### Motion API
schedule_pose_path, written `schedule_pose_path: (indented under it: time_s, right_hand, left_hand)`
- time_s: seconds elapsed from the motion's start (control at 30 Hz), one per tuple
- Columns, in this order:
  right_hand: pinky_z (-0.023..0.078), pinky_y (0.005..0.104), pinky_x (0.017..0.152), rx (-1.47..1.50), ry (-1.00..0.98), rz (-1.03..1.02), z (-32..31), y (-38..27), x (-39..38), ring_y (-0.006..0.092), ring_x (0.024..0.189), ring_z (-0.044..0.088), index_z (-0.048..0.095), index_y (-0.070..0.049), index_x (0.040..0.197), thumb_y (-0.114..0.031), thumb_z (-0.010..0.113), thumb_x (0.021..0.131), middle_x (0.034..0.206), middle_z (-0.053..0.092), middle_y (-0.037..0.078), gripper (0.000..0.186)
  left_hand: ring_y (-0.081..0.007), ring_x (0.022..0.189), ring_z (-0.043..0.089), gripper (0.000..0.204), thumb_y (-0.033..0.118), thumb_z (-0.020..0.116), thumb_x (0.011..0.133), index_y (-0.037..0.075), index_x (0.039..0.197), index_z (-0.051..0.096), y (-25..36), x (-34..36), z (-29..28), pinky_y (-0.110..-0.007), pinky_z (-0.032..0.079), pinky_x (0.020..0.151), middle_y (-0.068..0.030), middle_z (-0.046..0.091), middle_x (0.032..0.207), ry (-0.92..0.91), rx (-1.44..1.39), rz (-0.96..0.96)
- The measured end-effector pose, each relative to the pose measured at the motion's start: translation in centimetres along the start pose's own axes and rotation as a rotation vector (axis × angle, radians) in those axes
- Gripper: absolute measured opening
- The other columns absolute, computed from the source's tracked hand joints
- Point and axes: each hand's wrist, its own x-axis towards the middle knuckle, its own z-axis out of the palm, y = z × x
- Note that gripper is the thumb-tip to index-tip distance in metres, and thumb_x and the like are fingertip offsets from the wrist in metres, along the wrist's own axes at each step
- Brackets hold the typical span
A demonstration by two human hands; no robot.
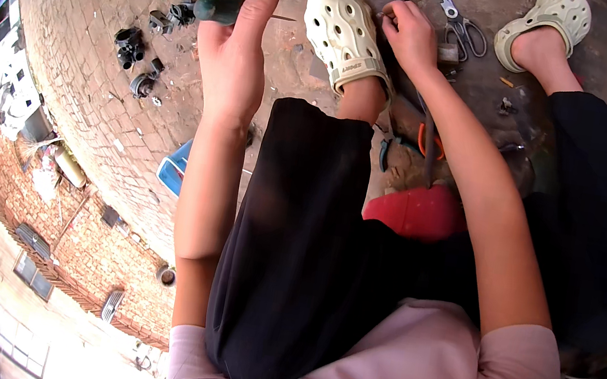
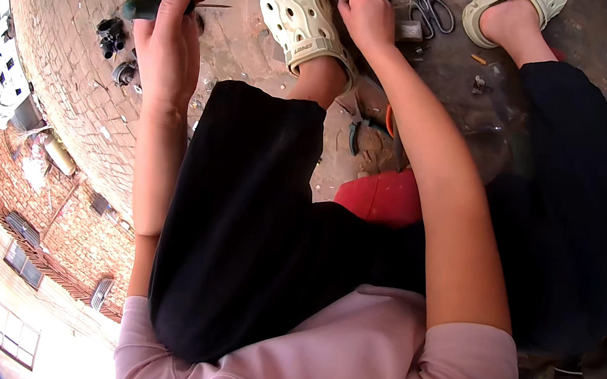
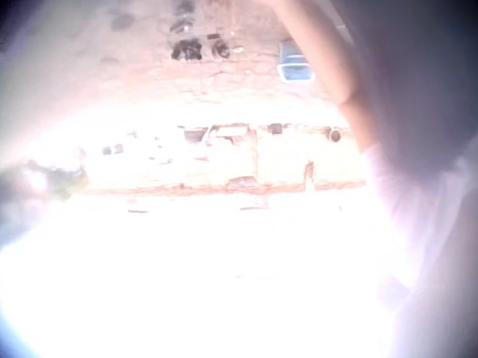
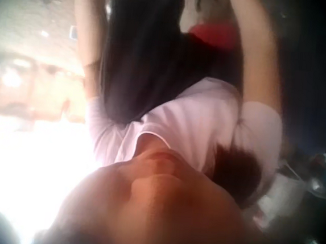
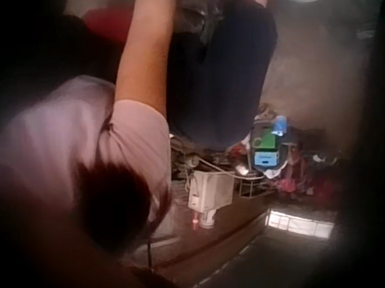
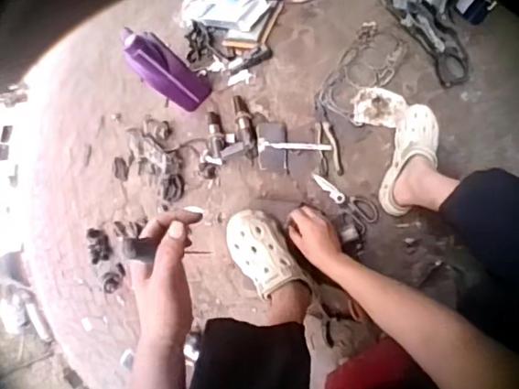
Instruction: The person sits on the ground and uses a hammer and chisel to work on a beige clog-style shoe. They repeatedly strike the chisel into the shoe, then use pliers to trim a small metal piece before continuing to hammer.
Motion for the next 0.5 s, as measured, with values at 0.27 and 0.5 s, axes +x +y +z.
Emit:
schedule_pose_path:
  time_s: [0.27,0.5]
  right_hand:
    - [0.052,0.0416,0.076,0.031,-0.038,-0.019,0.6,0.8,0.7,0.0297,0.09,0.062,0.06,-0.009,0.091,-0.011,0.069,0.08,0.088,0.062,0.007,0.015]
    - [0.051,0.041,0.074,-0.017,-0.073,0.041,0.1,-0.7,1.4,0.0307,0.086,0.063,0.061,-0.007,0.089,-0.009,0.069,0.079,0.088,0.063,0.009,0.013]
  left_hand:
    - [-0.0104,0.089,0.059,0.026,0.024,0.064,0.097,-0.001,0.103,0.067,-3.3,1.4,0.2,-0.024,0.046,0.083,-0.0037,0.067,0.096,-0.151,0.267,-0.057]
    - [-0.0078,0.079,0.053,0.022,0.02,0.065,0.096,0.0,0.104,0.068,-3.4,2.0,1.3,-0.022,0.044,0.074,0.0008,0.063,0.089,-0.189,0.329,-0.032]
